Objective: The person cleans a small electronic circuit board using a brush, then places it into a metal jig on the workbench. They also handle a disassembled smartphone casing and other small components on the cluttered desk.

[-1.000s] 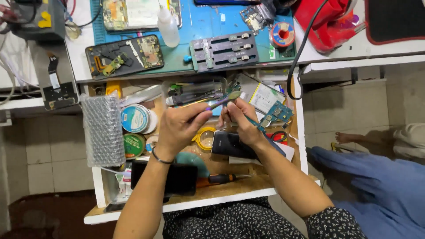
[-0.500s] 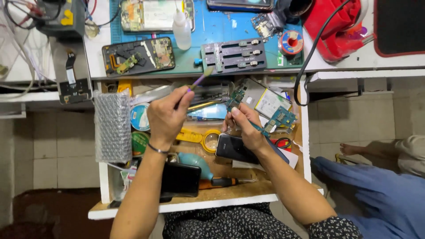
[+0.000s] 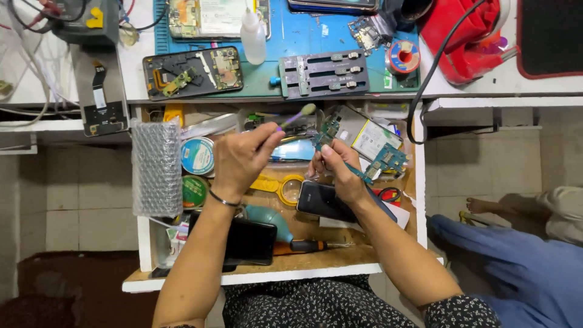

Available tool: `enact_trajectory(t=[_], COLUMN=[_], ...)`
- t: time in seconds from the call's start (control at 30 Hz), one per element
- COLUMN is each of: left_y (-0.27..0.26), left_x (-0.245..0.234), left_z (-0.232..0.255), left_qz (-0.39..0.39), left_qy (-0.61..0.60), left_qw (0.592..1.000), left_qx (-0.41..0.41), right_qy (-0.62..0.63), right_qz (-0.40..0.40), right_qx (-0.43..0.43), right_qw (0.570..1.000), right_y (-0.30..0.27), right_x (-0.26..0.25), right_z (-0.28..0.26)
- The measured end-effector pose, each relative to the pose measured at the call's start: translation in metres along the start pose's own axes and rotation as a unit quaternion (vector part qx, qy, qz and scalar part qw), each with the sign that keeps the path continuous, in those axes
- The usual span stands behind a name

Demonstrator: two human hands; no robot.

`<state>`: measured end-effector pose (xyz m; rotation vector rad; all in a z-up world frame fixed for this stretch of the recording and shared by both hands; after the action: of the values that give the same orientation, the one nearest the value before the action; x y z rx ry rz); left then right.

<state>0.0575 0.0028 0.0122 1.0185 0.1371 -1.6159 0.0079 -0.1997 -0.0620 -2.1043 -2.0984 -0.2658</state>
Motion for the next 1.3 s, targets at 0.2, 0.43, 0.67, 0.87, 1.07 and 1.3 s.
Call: enact_trajectory(t=[0.2,0.43,0.67,0.87,1.07,1.3], left_y=[-0.005,0.0,-0.001,-0.016,-0.01,-0.018], left_x=[0.01,-0.002,-0.006,0.032,0.023,0.034], left_z=[0.006,0.012,-0.022,-0.031,0.002,-0.009], left_qz=[-0.047,-0.047,0.027,0.005,-0.025,-0.04], left_qy=[-0.121,-0.151,-0.084,-0.376,-0.46,-0.467], left_qw=[0.991,0.987,0.99,0.907,0.854,0.846], left_qx=[-0.022,-0.032,-0.111,-0.188,-0.243,-0.252], right_qy=[0.011,-0.008,-0.015,-0.267,-0.487,-0.532], right_qz=[-0.006,-0.008,-0.005,-0.037,-0.015,-0.009], right_qx=[0.001,-0.005,-0.023,-0.154,-0.339,-0.368], right_qw=[1.0,1.0,1.0,0.951,0.804,0.763], right_y=[0.002,-0.003,0.003,-0.002,0.001,0.0], right_x=[0.006,0.004,0.006,0.016,0.023,0.031], right_z=[-0.01,-0.008,-0.012,-0.029,-0.035,-0.043])
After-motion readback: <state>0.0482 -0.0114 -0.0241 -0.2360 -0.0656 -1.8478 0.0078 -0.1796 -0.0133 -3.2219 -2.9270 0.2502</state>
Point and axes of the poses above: each hand's wrist, its own y-axis towards the middle knuckle, its own x-axis out of the palm, z = x × y, the point moved 5 cm from there along y, towards the middle knuckle, and after that the axes turned 4 degrees about x, right-handed, at the moved point
